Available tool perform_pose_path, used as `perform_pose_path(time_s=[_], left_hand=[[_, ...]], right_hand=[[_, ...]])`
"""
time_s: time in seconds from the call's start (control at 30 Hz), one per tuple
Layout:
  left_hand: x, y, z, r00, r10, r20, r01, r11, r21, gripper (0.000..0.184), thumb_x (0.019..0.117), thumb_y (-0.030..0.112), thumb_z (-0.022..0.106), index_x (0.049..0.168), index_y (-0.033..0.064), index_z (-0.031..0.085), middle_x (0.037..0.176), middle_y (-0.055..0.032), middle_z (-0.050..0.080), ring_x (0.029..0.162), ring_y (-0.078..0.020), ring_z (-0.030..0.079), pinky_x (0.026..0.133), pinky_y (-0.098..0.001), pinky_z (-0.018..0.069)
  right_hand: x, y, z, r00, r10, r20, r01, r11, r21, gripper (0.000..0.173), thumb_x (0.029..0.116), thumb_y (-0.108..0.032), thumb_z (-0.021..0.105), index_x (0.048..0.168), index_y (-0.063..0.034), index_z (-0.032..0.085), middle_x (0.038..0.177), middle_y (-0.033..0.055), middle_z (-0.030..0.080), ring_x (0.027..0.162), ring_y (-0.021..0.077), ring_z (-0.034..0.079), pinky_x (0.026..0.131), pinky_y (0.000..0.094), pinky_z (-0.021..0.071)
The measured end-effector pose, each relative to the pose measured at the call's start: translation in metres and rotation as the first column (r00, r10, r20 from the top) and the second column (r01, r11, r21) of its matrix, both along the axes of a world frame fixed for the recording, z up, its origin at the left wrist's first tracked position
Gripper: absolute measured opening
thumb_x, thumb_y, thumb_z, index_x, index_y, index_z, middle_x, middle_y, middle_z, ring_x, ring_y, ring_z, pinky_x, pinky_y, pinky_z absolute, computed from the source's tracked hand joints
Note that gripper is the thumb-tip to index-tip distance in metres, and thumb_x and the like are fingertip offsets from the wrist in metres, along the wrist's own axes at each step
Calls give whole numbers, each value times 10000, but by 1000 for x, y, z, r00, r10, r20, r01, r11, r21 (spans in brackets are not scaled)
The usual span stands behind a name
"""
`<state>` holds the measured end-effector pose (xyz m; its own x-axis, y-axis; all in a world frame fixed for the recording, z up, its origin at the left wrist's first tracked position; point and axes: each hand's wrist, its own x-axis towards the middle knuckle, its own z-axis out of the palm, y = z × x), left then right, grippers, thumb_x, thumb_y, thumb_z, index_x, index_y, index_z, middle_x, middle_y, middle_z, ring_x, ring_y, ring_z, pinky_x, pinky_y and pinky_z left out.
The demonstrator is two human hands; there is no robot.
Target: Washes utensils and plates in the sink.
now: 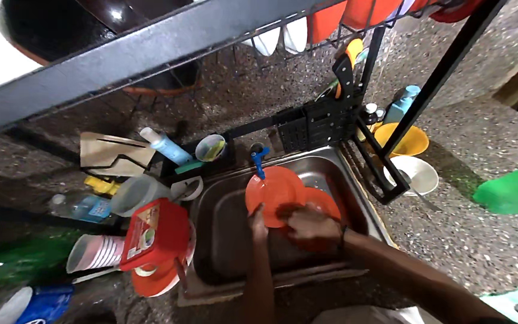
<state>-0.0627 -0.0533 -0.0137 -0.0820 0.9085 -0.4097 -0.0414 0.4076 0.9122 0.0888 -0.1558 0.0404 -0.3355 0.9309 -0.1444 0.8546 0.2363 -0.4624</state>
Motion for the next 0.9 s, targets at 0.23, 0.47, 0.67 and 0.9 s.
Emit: perform_pose_path(time_s=[0.23,0.47,0.67,0.9], left_hand=[[-2,1,5,997,-2,76,-1,999,32,417,971,122,702,1335,-46,586,1253,-220,674,1135,-288,677,979,-479,567],[0,4,1,1000,29,-7,-29,999,34,412,937,128,751,1280,-59,621,1226,-230,680,1138,-300,667,993,-486,551],[-1,1,2,1000,-24,-15,24,1000,-5,455,952,165,740,1326,-49,597,1283,-234,655,1201,-310,638,1034,-499,527],[-8,6,0,998,51,-47,-50,998,25,412,902,143,792,1236,-55,656,1215,-214,690,1155,-286,657,1017,-480,531]], right_hand=[[39,66,97,969,-215,-125,248,874,417,600,997,-170,585,1557,-32,417,1609,153,423,1447,331,456,1166,485,415],[17,107,99,896,-330,-299,431,810,398,443,998,-90,567,1436,-31,572,1440,196,576,1304,370,577,1079,562,477],[9,71,87,879,-246,-409,320,940,122,803,1005,-158,566,1672,-165,119,1696,134,252,1535,310,319,1214,552,340],[82,-48,159,77,-33,-996,435,900,4,325,1003,-349,545,1142,-121,730,1090,70,738,1010,196,696,932,383,570]])
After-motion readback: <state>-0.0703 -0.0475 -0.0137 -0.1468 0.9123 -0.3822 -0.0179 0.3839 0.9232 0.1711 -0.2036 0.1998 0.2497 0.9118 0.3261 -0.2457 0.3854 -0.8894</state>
